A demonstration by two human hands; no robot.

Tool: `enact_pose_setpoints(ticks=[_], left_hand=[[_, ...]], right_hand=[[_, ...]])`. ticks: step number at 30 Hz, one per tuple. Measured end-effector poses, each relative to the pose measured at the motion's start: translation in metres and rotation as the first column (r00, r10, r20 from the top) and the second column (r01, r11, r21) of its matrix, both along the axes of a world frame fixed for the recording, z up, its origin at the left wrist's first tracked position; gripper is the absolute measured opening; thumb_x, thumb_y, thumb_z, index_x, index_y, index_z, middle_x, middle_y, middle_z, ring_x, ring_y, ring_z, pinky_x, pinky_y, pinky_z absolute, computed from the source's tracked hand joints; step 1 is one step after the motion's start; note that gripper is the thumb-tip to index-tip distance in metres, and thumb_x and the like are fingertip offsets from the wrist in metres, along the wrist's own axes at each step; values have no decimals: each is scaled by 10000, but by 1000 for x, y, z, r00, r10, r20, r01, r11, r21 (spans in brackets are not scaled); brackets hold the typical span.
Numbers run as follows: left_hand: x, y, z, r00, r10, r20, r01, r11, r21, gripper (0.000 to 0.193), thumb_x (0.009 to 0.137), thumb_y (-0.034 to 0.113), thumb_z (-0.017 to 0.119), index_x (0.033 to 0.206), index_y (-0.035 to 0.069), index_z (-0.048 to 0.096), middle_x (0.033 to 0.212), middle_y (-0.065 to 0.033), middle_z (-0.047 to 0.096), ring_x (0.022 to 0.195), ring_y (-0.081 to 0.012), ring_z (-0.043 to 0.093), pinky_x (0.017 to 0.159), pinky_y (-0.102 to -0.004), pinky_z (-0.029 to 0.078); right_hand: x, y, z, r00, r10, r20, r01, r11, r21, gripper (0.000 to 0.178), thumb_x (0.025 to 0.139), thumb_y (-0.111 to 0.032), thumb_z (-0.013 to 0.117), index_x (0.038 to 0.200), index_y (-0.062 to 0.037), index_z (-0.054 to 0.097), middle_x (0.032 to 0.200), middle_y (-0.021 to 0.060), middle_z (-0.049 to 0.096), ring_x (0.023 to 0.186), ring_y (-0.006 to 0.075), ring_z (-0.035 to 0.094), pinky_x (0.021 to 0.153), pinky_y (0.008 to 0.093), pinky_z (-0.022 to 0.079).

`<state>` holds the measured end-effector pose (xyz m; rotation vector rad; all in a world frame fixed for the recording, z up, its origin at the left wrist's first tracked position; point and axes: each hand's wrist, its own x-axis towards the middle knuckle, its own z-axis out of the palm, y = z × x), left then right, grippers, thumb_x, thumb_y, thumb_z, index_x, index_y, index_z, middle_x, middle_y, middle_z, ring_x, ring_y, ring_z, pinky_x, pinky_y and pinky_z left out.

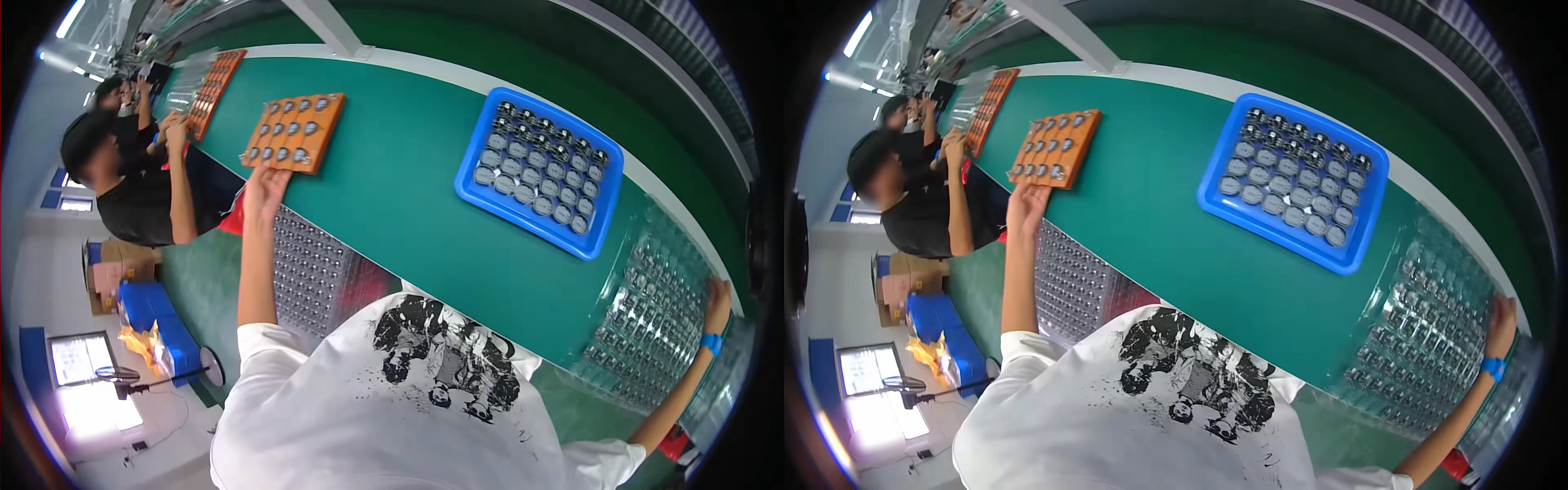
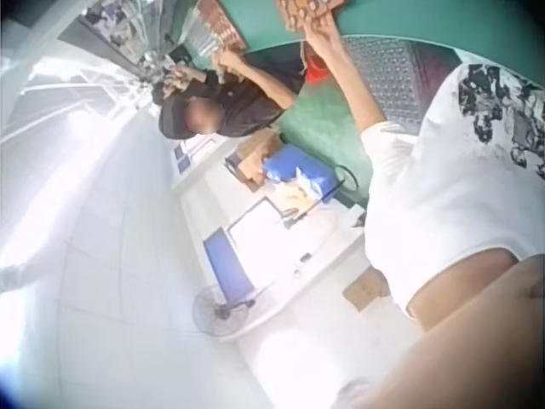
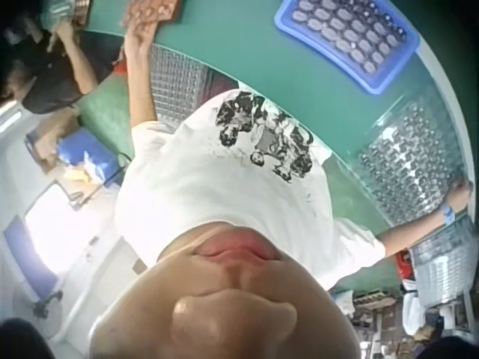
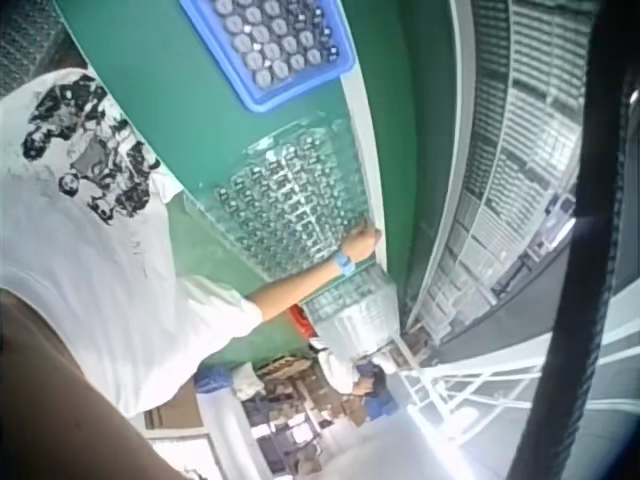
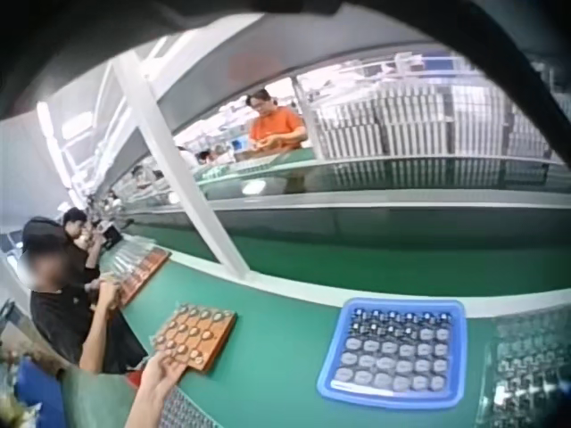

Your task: Manually placing small electronic components onto a board within a blue tray at an assembly line station.

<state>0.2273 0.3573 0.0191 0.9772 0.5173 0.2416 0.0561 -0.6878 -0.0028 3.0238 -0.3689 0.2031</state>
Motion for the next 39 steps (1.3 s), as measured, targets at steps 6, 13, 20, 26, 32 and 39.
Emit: enact_pose_setpoints(ticks=[6, 13, 20, 26, 32, 39], left_hand=[[32, 139, -9, 982, -127, -143, 150, 974, 167, 326, 1022, 58, 513, 1306, -101, 516, 1314, -213, 584, 1227, -296, 569, 1058, -378, 492], [91, 275, -25, 897, -273, -348, 361, 906, 222, 301, 991, 46, 577, 1259, -88, 555, 1223, -153, 639, 1171, -254, 616, 1040, -331, 524], [95, 254, -17, 856, -236, -459, 419, 837, 352, 278, 995, 72, 585, 1227, -80, 572, 1174, -121, 655, 1118, -220, 643, 1012, -313, 541], [99, 259, -18, 847, -168, -504, 410, 810, 419, 317, 991, 83, 592, 1258, -82, 548, 1200, -129, 644, 1129, -219, 641, 977, -292, 552], [81, 298, -22, 899, -168, -404, 333, 863, 381, 467, 1027, 177, 533, 1376, -110, 413, 1364, -236, 530, 1255, -318, 565, 1044, -364, 524], [45, 175, 17, 966, -59, -252, 100, 983, 152, 580, 987, 158, 569, 1403, -130, 284, 1479, -363, 299, 1391, -463, 366, 1138, -520, 420]], right_hand=[[8, 101, 21, 951, 160, 265, -147, 987, -71, 173, 923, -90, 613, 1054, -42, 716, 1054, 176, 686, 957, 392, 658, 809, 401, 528], [-8, 181, 56, 958, 74, 277, -100, 992, 80, 128, 858, -74, 704, 983, -64, 733, 893, 100, 645, 789, 306, 647, 678, 372, 511], [0, 172, 59, 978, 36, 207, -45, 998, 36, 153, 844, -102, 720, 995, -97, 740, 891, 87, 623, 786, 310, 639, 678, 400, 510], [-5, 175, 59, 982, 45, 181, -50, 999, 21, 172, 864, -77, 700, 1035, -76, 719, 891, 93, 602, 777, 306, 623, 673, 384, 500], [0, 176, 53, 966, 90, 242, -115, 989, 90, 122, 888, -53, 684, 1007, -36, 709, 878, 126, 605, 767, 305, 621, 670, 371, 498], [-4, 179, 77, 951, 135, 278, -148, 989, 25, 112, 943, -38, 630, 1028, -18, 700, 936, 100, 638, 751, 218, 627, 609, 294, 486]])
